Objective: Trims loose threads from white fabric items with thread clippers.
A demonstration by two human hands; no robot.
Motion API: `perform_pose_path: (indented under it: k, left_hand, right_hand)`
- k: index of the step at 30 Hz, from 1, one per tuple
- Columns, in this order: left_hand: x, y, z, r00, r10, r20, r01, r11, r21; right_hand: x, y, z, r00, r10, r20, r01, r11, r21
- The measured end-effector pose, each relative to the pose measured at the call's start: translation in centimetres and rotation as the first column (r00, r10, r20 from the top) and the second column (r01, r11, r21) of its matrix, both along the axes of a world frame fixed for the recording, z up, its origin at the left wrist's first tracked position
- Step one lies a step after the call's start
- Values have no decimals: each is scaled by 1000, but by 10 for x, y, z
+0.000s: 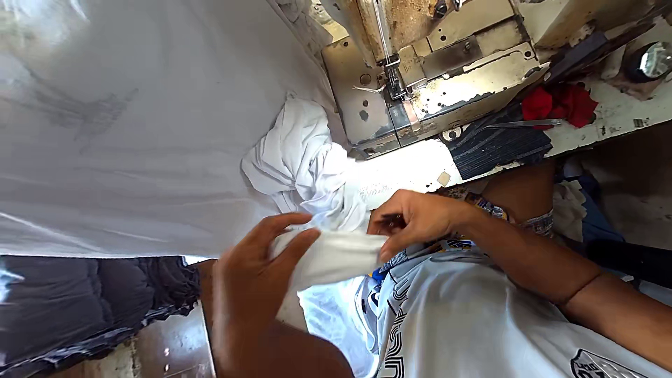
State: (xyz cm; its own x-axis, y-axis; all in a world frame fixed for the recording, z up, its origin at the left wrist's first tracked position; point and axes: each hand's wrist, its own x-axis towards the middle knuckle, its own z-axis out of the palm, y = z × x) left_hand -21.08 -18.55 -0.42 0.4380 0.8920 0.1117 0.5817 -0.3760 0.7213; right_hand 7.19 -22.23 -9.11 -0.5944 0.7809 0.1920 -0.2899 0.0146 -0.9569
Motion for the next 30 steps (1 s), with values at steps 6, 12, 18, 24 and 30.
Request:
perform_pose_path:
  k: [6, 12, 18, 24, 30]
  left_hand:
    - [-27, -11, 67, 997, -74, 38, 60, 956, 286]
    - [63, 101, 5, 980, -123, -157, 154, 967, 203]
    - [99, 131, -80, 996, -5, -91, 17, 992, 128]
    - [89, 127, -94, 971, -34, 236, -8, 985, 173]
    - [85, 128, -96, 947, -105, 303, 47, 980, 195]
  right_hand:
    - [-33, -9, 22, 993, -92, -79, 94, 995, 29]
    - [-4, -6, -3, 727, -633, 267, 629, 770, 110]
    - [20, 6, -20, 498, -732, 465, 719, 648, 252]
    - [19, 8, -20, 565, -694, 446, 688, 695, 210]
    - [21, 9, -18, 609, -683, 403, 696, 704, 141]
